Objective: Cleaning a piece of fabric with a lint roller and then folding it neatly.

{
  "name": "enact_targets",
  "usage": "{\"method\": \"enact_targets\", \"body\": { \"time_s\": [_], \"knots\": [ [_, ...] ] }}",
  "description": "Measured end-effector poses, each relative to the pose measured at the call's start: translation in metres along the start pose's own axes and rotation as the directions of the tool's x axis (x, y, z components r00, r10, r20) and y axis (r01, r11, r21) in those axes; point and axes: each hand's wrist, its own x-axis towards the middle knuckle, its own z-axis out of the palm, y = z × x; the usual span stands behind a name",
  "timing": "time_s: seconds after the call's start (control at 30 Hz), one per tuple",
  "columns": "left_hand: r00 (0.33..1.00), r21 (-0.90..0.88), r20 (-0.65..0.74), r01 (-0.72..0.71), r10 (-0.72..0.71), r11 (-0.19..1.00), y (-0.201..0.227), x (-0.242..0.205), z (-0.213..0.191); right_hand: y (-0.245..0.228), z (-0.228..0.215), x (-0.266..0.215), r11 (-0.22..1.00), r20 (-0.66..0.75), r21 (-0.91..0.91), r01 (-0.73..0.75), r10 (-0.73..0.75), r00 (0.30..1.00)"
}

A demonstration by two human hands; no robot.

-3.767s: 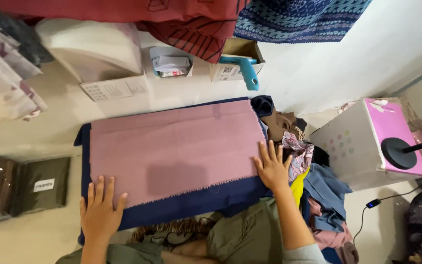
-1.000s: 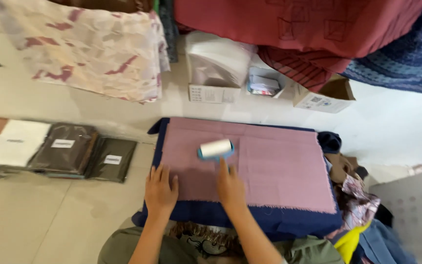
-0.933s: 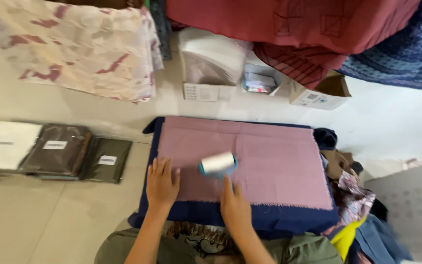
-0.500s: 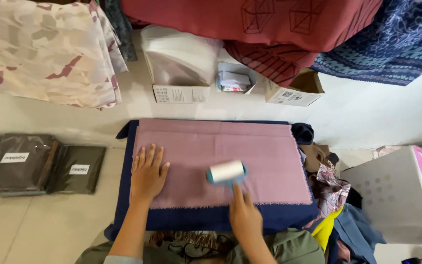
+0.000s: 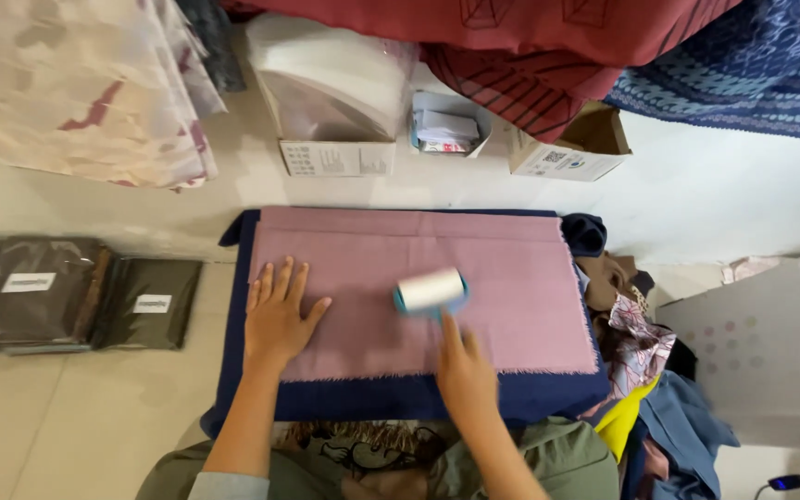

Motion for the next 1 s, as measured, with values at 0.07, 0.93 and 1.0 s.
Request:
{"method": "enact_targets", "body": {
  "time_s": [0.07, 0.93, 1.0],
  "knots": [
    [1.000, 0.000, -0.020, -0.015, 0.015, 1.000, -0.005, 0.003, 0.010, 0.006, -0.021, -0.054, 0.998, 0.039, -0.036, -0.055, 0.057, 0.998],
    [0.999, 0.075, -0.048, -0.003, 0.006, 0.997, -0.008, 0.006, 0.019, 0.084, 0.021, -0.002, 0.992, -0.134, -0.098, -0.075, 0.061, 0.989],
    [0.998, -0.041, 0.065, 0.007, -0.005, 0.999, -0.002, 0.008, 0.007, 0.081, -0.011, -0.059, 0.956, 0.133, 0.098, -0.278, 0.264, 0.955]
  ]
}}
